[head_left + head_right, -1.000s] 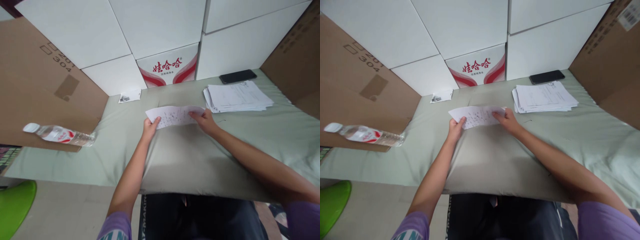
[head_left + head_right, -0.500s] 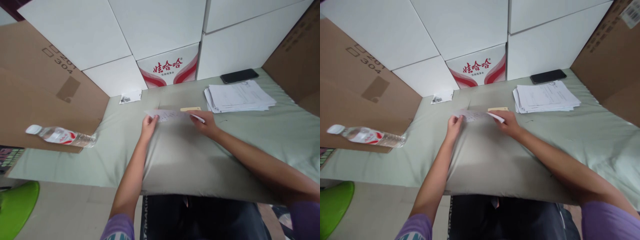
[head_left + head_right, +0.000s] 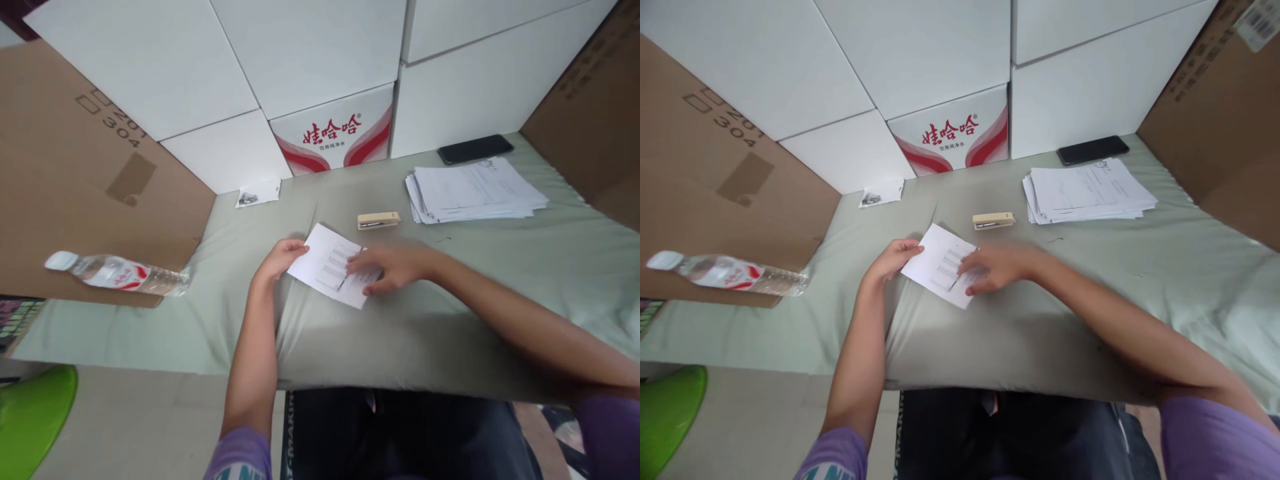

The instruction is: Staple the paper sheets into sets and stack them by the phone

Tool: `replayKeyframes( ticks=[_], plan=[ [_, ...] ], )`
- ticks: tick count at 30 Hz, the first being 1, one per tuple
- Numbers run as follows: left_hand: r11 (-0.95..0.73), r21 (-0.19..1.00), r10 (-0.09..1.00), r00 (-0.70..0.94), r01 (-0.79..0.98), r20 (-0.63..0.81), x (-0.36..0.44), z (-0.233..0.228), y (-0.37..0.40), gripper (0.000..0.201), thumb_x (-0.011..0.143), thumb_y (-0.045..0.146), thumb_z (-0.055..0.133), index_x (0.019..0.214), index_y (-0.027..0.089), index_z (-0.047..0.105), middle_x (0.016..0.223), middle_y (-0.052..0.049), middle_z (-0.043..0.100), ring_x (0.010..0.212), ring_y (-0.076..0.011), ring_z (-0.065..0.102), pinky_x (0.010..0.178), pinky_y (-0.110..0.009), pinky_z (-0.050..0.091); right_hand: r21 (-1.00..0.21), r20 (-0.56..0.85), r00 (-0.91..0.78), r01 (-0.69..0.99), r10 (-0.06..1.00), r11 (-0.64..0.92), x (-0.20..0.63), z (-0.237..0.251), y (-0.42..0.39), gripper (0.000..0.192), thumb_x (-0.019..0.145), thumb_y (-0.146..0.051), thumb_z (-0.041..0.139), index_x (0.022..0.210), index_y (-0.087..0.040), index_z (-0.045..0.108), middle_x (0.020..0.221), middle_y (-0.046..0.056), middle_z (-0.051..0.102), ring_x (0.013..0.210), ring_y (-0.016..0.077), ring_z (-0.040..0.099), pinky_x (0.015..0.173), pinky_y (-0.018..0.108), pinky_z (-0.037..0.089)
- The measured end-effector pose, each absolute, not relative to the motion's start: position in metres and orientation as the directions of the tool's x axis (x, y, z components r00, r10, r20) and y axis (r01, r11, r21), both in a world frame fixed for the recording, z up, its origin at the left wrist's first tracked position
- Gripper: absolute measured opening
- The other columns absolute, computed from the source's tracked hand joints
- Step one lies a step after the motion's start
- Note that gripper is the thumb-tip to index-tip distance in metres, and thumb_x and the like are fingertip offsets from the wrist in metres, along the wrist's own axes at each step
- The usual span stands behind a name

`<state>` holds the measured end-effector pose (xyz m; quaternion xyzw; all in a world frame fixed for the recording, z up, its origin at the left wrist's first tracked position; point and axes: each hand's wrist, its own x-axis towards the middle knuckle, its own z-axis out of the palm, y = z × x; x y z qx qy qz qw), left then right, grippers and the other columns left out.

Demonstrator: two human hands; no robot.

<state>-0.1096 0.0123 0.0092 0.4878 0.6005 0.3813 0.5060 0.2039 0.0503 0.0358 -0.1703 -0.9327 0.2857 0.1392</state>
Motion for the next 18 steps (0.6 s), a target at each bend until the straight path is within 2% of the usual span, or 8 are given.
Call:
replayKeyframes(
  ticks=[2, 3, 5, 6, 9, 11, 15, 18],
  plan=[
    [0.180, 0.960, 0.981, 0.032, 0.214, -0.191, -0.104, 0.010, 0.012, 0.037, 0.067, 0.051, 0.085, 0.075, 0.016, 0.075, 0.067, -0.005, 0.071, 0.051, -0.0144, 0.060, 0.046, -0.024, 0.042, -0.729, 0.126, -0.835, 0.289, 0.536, 0.621, 0.206, 0.041, 0.057, 0.053, 0.084, -0.055, 0.073, 0.130, -0.030, 0.072, 0.133, 0.007, 0.070, 0.112, 0.0267, 0.068, 0.093, 0.038, 0.053],
    [0.156, 0.963, 0.983, 0.059, 0.219, -0.173, -0.101, 0.010, 0.012, 0.036, 0.069, 0.051, 0.084, 0.076, 0.016, 0.075, 0.068, -0.005, 0.072, 0.052, -0.0144, 0.061, 0.047, -0.023, 0.042, -0.762, 0.131, -0.768, 0.327, 0.627, 0.559, 0.206, 0.041, 0.060, 0.055, 0.086, -0.055, 0.071, 0.134, -0.030, 0.069, 0.138, 0.007, 0.067, 0.115, 0.0275, 0.067, 0.094, 0.039, 0.053],
    [0.114, 0.968, 0.985, 0.102, 0.224, -0.140, -0.095, 0.009, 0.012, 0.035, 0.072, 0.051, 0.082, 0.077, 0.017, 0.075, 0.070, -0.004, 0.072, 0.054, -0.0146, 0.061, 0.048, -0.024, 0.043, -0.807, 0.132, -0.596, 0.400, 0.792, 0.435, 0.202, 0.035, 0.066, 0.049, 0.086, -0.048, 0.072, 0.130, -0.027, 0.071, 0.133, 0.009, 0.069, 0.111, 0.0280, 0.068, 0.092, 0.041, 0.053],
    [0.098, 0.969, 0.985, 0.114, 0.225, -0.126, -0.092, 0.008, 0.012, 0.034, 0.074, 0.051, 0.081, 0.078, 0.017, 0.075, 0.070, -0.004, 0.072, 0.055, -0.0147, 0.061, 0.049, -0.024, 0.043, -0.824, 0.102, -0.551, 0.420, 0.828, 0.381, 0.200, 0.031, 0.068, 0.041, 0.085, -0.042, 0.072, 0.122, -0.025, 0.075, 0.123, 0.010, 0.074, 0.104, 0.0274, 0.070, 0.088, 0.040, 0.054],
    [0.069, 0.973, 0.989, 0.110, 0.222, -0.095, -0.085, 0.004, 0.013, 0.034, 0.076, 0.052, 0.080, 0.080, 0.018, 0.075, 0.069, -0.004, 0.072, 0.054, -0.0144, 0.061, 0.048, -0.024, 0.042, -0.845, -0.024, -0.561, 0.455, 0.828, 0.283, 0.194, 0.023, 0.071, 0.014, 0.085, -0.029, 0.067, 0.089, -0.022, 0.079, 0.089, 0.005, 0.078, 0.081, 0.0233, 0.071, 0.074, 0.035, 0.052],
    [0.077, 0.974, 0.990, 0.097, 0.214, -0.100, -0.082, 0.003, 0.013, 0.036, 0.076, 0.053, 0.080, 0.083, 0.018, 0.076, 0.070, -0.004, 0.072, 0.053, -0.0141, 0.060, 0.047, -0.024, 0.041, -0.828, -0.052, -0.551, 0.489, 0.833, 0.272, 0.193, 0.021, 0.072, 0.016, 0.085, -0.024, 0.063, 0.078, -0.021, 0.077, 0.081, 0.004, 0.076, 0.075, 0.0215, 0.069, 0.069, 0.033, 0.049],
    [0.159, 0.959, 0.967, 0.159, 0.233, -0.199, -0.077, 0.006, 0.013, 0.041, 0.074, 0.057, 0.081, 0.088, 0.018, 0.077, 0.063, -0.004, 0.069, 0.046, -0.0146, 0.056, 0.043, -0.025, 0.039, -0.763, -0.097, -0.503, 0.591, 0.859, 0.260, 0.197, 0.021, 0.078, 0.015, 0.080, -0.019, 0.062, 0.077, -0.020, 0.076, 0.079, 0.006, 0.075, 0.073, 0.0210, 0.067, 0.069, 0.033, 0.048],
    [0.190, 0.930, 0.920, 0.273, 0.314, -0.280, -0.075, 0.008, 0.012, 0.039, 0.075, 0.055, 0.081, 0.088, 0.018, 0.077, 0.055, -0.002, 0.063, 0.040, -0.0127, 0.049, 0.040, -0.026, 0.035, -0.702, -0.161, -0.502, 0.664, 0.850, 0.259, 0.203, 0.017, 0.085, 0.019, 0.077, -0.015, 0.064, 0.088, -0.021, 0.077, 0.080, 0.005, 0.075, 0.073, 0.0222, 0.066, 0.069, 0.033, 0.047]
  ],
)
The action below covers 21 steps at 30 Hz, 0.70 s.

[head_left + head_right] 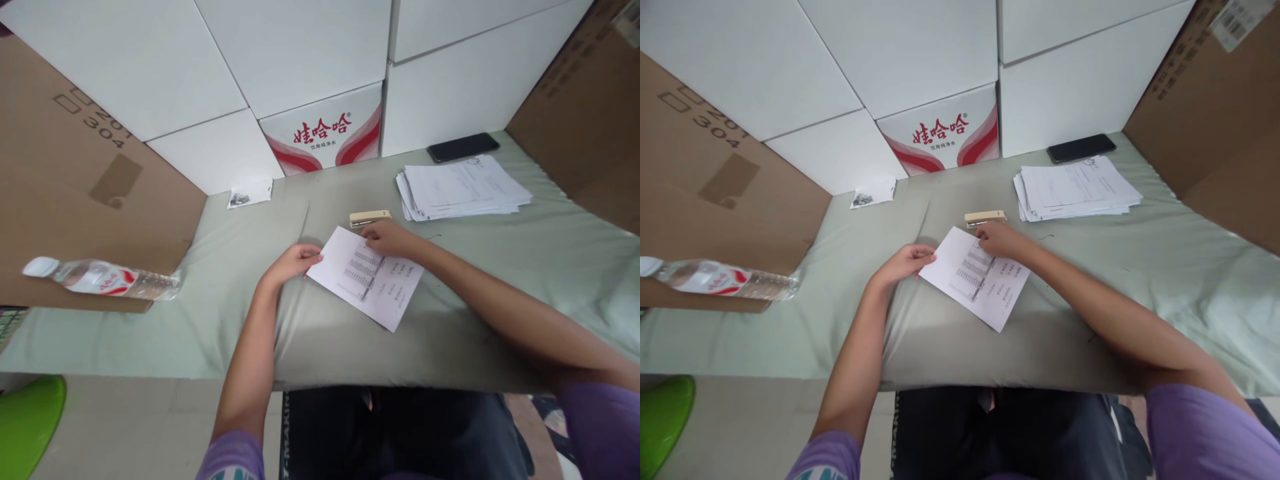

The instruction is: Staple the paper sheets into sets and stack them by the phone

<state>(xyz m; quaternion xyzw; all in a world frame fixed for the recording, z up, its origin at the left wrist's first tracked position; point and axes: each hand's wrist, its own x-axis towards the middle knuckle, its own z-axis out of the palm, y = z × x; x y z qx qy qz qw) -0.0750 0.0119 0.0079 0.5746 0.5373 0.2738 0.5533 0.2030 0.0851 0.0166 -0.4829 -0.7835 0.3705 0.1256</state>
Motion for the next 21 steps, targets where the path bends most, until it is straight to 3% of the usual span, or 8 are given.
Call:
replayKeyframes(
  ticks=[5, 9, 12, 16, 21],
  plan=[
    [0.159, 0.908, 0.904, 0.312, 0.387, -0.292, -0.069, 0.011, 0.010, 0.030, 0.076, 0.048, 0.079, 0.083, 0.019, 0.075, 0.055, 0.000, 0.062, 0.039, -0.0109, 0.046, 0.042, -0.025, 0.033, -0.638, -0.212, -0.451, 0.736, 0.867, 0.227, 0.209, 0.015, 0.091, 0.027, 0.079, -0.011, 0.061, 0.102, -0.020, 0.071, 0.079, 0.005, 0.073, 0.069, 0.0215, 0.063, 0.063, 0.032, 0.045],
    [0.226, 0.868, 0.892, 0.264, 0.442, -0.366, -0.062, 0.015, 0.008, 0.027, 0.077, 0.042, 0.076, 0.083, 0.017, 0.069, 0.065, -0.003, 0.071, 0.041, -0.0090, 0.045, 0.044, -0.024, 0.033, -0.575, -0.237, -0.402, 0.792, 0.884, 0.206, 0.213, 0.027, 0.092, 0.026, 0.081, -0.012, 0.059, 0.104, -0.020, 0.070, 0.092, 0.006, 0.074, 0.079, 0.0205, 0.066, 0.066, 0.029, 0.045],
    [0.260, 0.856, 0.887, 0.240, 0.446, -0.395, -0.057, 0.016, 0.008, 0.027, 0.082, 0.038, 0.071, 0.094, 0.014, 0.067, 0.071, -0.005, 0.074, 0.042, -0.0068, 0.042, 0.045, -0.023, 0.032, -0.505, -0.275, -0.392, 0.836, 0.878, 0.216, 0.216, 0.033, 0.094, 0.027, 0.080, -0.011, 0.059, 0.104, -0.020, 0.070, 0.103, 0.007, 0.073, 0.091, 0.0210, 0.067, 0.069, 0.027, 0.045],
    [0.262, 0.861, 0.885, 0.248, 0.436, -0.394, -0.053, 0.016, 0.007, 0.035, 0.086, 0.035, 0.067, 0.112, 0.012, 0.063, 0.072, -0.005, 0.074, 0.042, -0.0062, 0.039, 0.046, -0.023, 0.031, -0.480, -0.311, -0.412, 0.846, 0.857, 0.232, 0.218, 0.029, 0.100, 0.029, 0.078, -0.010, 0.059, 0.104, -0.020, 0.069, 0.104, 0.007, 0.073, 0.093, 0.0212, 0.066, 0.068, 0.027, 0.043],
    [0.275, 0.860, 0.892, 0.220, 0.430, -0.395, -0.050, 0.017, 0.005, 0.035, 0.086, 0.033, 0.067, 0.114, 0.013, 0.059, 0.073, -0.005, 0.074, 0.042, -0.0060, 0.038, 0.046, -0.023, 0.031, -0.474, -0.303, -0.400, 0.851, 0.865, 0.227, 0.220, 0.022, 0.103, 0.031, 0.078, -0.012, 0.060, 0.106, -0.021, 0.068, 0.103, 0.006, 0.072, 0.091, 0.0210, 0.066, 0.067, 0.027, 0.043]
  ],
)
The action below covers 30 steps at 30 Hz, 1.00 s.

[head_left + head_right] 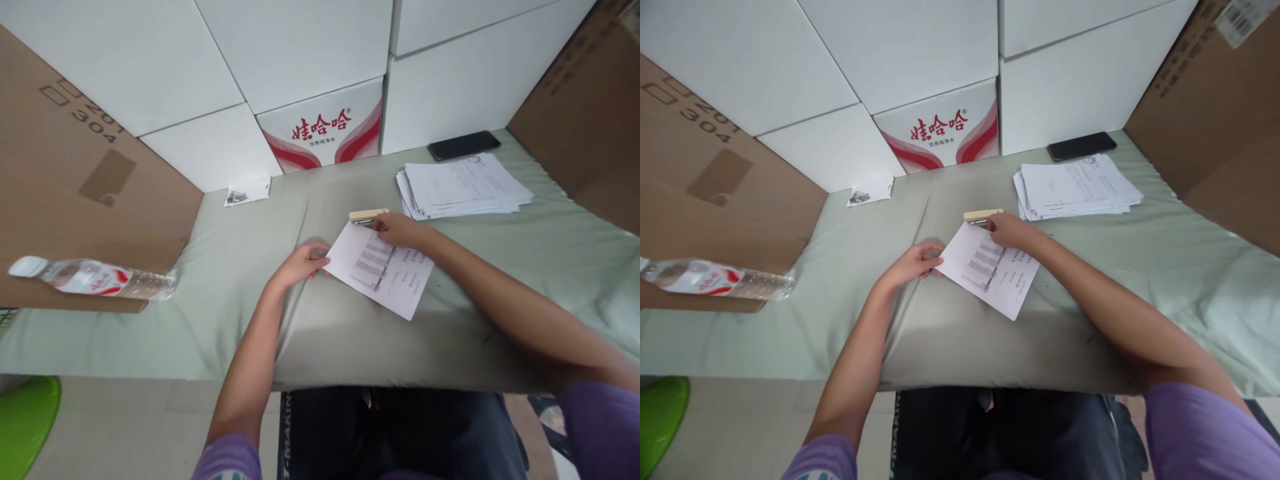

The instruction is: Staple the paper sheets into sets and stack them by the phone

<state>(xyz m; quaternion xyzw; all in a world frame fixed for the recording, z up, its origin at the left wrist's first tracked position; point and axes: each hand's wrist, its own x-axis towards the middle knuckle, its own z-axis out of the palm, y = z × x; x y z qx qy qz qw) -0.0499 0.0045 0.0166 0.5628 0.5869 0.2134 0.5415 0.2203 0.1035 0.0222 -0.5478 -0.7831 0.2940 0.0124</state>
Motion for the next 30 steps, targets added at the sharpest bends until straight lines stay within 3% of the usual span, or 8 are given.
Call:
replayKeyframes(
  ticks=[4, 7, 11, 17, 22, 26, 30],
  plan=[
    [0.295, 0.856, 0.896, 0.187, 0.425, -0.402, -0.046, 0.018, 0.003, 0.033, 0.087, 0.030, 0.066, 0.114, 0.013, 0.059, 0.071, -0.005, 0.073, 0.043, -0.0061, 0.039, 0.047, -0.022, 0.032, -0.418, -0.303, -0.395, 0.873, 0.868, 0.251, 0.223, 0.028, 0.100, 0.024, 0.081, -0.015, 0.060, 0.103, -0.021, 0.066, 0.104, 0.006, 0.071, 0.091, 0.0212, 0.065, 0.066, 0.027, 0.041],
    [0.303, 0.855, 0.896, 0.179, 0.420, -0.406, -0.044, 0.018, 0.004, 0.032, 0.087, 0.029, 0.066, 0.113, 0.013, 0.060, 0.071, -0.005, 0.073, 0.044, -0.0066, 0.040, 0.046, -0.022, 0.033, -0.307, -0.270, -0.341, 0.917, 0.901, 0.255, 0.223, 0.043, 0.092, 0.014, 0.083, -0.027, 0.064, 0.095, -0.021, 0.066, 0.098, 0.008, 0.071, 0.089, 0.0241, 0.065, 0.067, 0.030, 0.041],
    [0.299, 0.862, 0.902, 0.173, 0.410, -0.395, -0.044, 0.014, 0.005, 0.029, 0.086, 0.025, 0.066, 0.111, 0.013, 0.060, 0.069, -0.005, 0.072, 0.044, -0.0073, 0.042, 0.044, -0.022, 0.032, -0.221, -0.181, -0.211, 0.960, 0.961, 0.169, 0.223, 0.070, 0.079, 0.025, 0.087, -0.045, 0.064, 0.090, -0.020, 0.068, 0.091, 0.011, 0.069, 0.089, 0.0277, 0.066, 0.072, 0.034, 0.044],
    [0.283, 0.875, 0.911, 0.176, 0.392, -0.374, -0.044, 0.008, 0.007, 0.027, 0.085, 0.025, 0.067, 0.109, 0.013, 0.061, 0.069, -0.005, 0.072, 0.044, -0.0073, 0.044, 0.043, -0.021, 0.032, -0.238, -0.045, -0.189, 0.956, 0.981, 0.173, 0.212, 0.091, 0.094, 0.026, 0.091, -0.041, 0.058, 0.096, -0.019, 0.072, 0.099, 0.014, 0.071, 0.096, 0.0297, 0.066, 0.082, 0.040, 0.050],
    [0.294, 0.875, 0.914, 0.154, 0.385, -0.375, -0.042, 0.008, 0.009, 0.026, 0.086, 0.022, 0.066, 0.109, 0.013, 0.060, 0.065, -0.004, 0.071, 0.041, -0.0071, 0.042, 0.042, -0.021, 0.031, -0.325, 0.090, -0.218, 0.916, 0.972, 0.235, 0.173, 0.064, 0.141, 0.028, 0.094, -0.027, 0.049, 0.106, -0.018, 0.072, 0.113, 0.015, 0.072, 0.105, 0.0299, 0.066, 0.089, 0.040, 0.051],
    [0.297, 0.873, 0.914, 0.148, 0.387, -0.376, -0.042, 0.008, 0.009, 0.024, 0.086, 0.021, 0.066, 0.108, 0.013, 0.060, 0.064, -0.003, 0.070, 0.039, -0.0060, 0.040, 0.042, -0.021, 0.030, -0.415, 0.053, -0.181, 0.890, 0.982, 0.187, 0.148, 0.030, 0.160, 0.031, 0.097, -0.026, 0.044, 0.110, -0.018, 0.071, 0.117, 0.015, 0.072, 0.106, 0.0283, 0.067, 0.090, 0.038, 0.052],
    [0.292, 0.876, 0.914, 0.157, 0.384, -0.373, -0.043, 0.006, 0.010, 0.026, 0.086, 0.022, 0.067, 0.109, 0.014, 0.060, 0.065, -0.002, 0.071, 0.039, -0.0060, 0.040, 0.042, -0.021, 0.031, -0.418, -0.007, -0.162, 0.897, 0.987, 0.144, 0.141, 0.011, 0.162, 0.030, 0.096, -0.027, 0.046, 0.108, -0.018, 0.071, 0.116, 0.014, 0.072, 0.104, 0.0275, 0.068, 0.089, 0.038, 0.052]
  ],
)
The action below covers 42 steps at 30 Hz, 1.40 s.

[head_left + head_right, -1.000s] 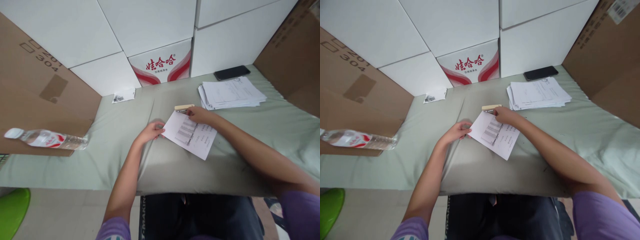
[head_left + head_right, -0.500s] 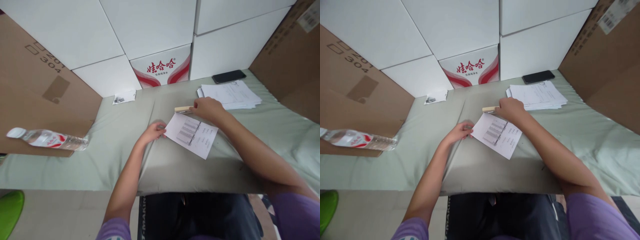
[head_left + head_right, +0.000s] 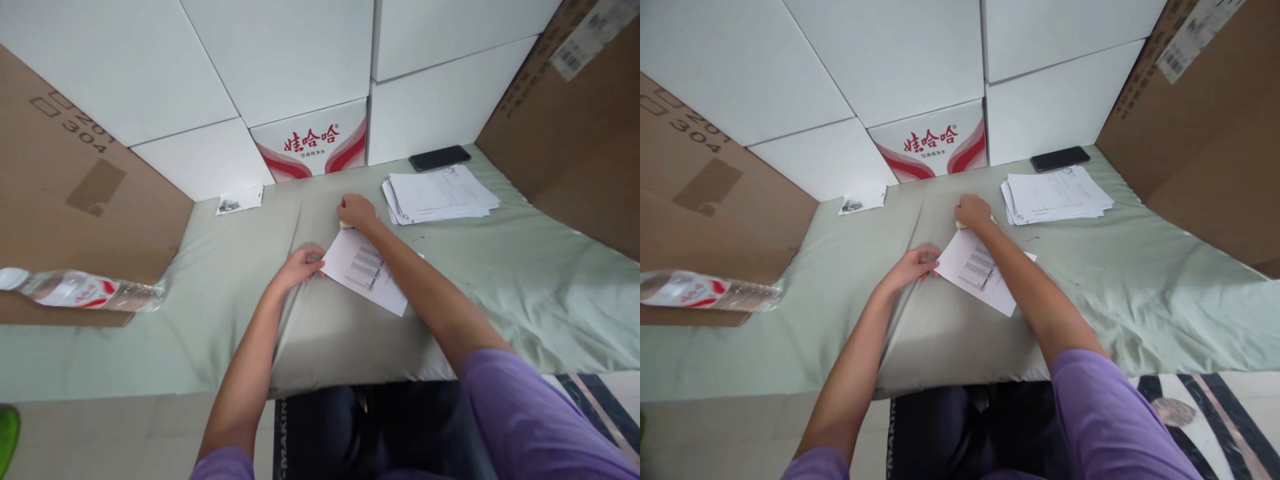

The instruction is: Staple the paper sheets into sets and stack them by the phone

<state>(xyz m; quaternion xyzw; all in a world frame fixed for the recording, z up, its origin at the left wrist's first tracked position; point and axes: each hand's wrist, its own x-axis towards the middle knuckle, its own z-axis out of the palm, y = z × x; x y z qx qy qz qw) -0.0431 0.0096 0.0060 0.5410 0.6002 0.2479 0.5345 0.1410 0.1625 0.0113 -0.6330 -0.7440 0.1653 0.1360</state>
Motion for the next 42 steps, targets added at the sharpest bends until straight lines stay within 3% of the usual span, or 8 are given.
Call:
replayKeyframes(
  ticks=[17, 26, 32, 36, 42],
  plan=[
    [0.276, 0.899, 0.927, 0.152, 0.339, -0.342, -0.043, 0.004, 0.009, 0.025, 0.082, 0.024, 0.072, 0.101, 0.015, 0.059, 0.065, -0.003, 0.071, 0.040, -0.0064, 0.042, 0.043, -0.021, 0.032, -0.474, -0.031, -0.138, 0.874, 0.990, 0.107, 0.148, 0.011, 0.168, 0.033, 0.094, -0.032, 0.048, 0.110, -0.017, 0.072, 0.117, 0.015, 0.073, 0.107, 0.0280, 0.067, 0.090, 0.036, 0.051],
    [0.259, 0.901, 0.932, 0.154, 0.347, -0.327, -0.042, 0.004, 0.008, 0.020, 0.083, 0.021, 0.070, 0.098, 0.015, 0.058, 0.065, -0.003, 0.071, 0.040, -0.0060, 0.042, 0.043, -0.021, 0.032, -0.334, -0.001, -0.140, 0.934, 0.990, 0.131, 0.136, 0.013, 0.159, 0.035, 0.099, -0.027, 0.044, 0.118, -0.014, 0.070, 0.122, 0.020, 0.070, 0.110, 0.0305, 0.068, 0.092, 0.040, 0.051],
    [0.281, 0.898, 0.925, 0.154, 0.339, -0.347, -0.041, 0.006, 0.008, 0.022, 0.082, 0.023, 0.073, 0.097, 0.016, 0.058, 0.064, -0.002, 0.070, 0.040, -0.0063, 0.042, 0.043, -0.021, 0.032, -0.201, -0.059, -0.186, 0.965, 0.981, 0.171, 0.122, 0.017, 0.157, 0.038, 0.097, -0.010, 0.044, 0.129, -0.010, 0.065, 0.126, 0.026, 0.068, 0.115, 0.0322, 0.068, 0.095, 0.042, 0.049],
    [0.281, 0.898, 0.925, 0.154, 0.338, -0.347, -0.041, 0.010, 0.007, 0.019, 0.084, 0.019, 0.069, 0.099, 0.015, 0.059, 0.066, -0.003, 0.071, 0.041, -0.0064, 0.042, 0.045, -0.022, 0.032, -0.188, -0.049, -0.208, 0.963, 0.977, 0.196, 0.113, 0.019, 0.154, 0.039, 0.099, -0.006, 0.039, 0.129, -0.007, 0.063, 0.124, 0.026, 0.069, 0.117, 0.0332, 0.067, 0.098, 0.045, 0.045],
    [0.277, 0.902, 0.926, 0.160, 0.331, -0.343, -0.042, 0.008, 0.007, 0.022, 0.083, 0.019, 0.070, 0.101, 0.015, 0.059, 0.065, -0.002, 0.070, 0.043, -0.0068, 0.043, 0.046, -0.022, 0.033, -0.231, -0.072, -0.144, 0.965, 0.987, 0.124, 0.110, 0.018, 0.151, 0.041, 0.100, -0.007, 0.034, 0.130, -0.009, 0.063, 0.127, 0.024, 0.068, 0.119, 0.0296, 0.066, 0.096, 0.039, 0.047]
  ],
)
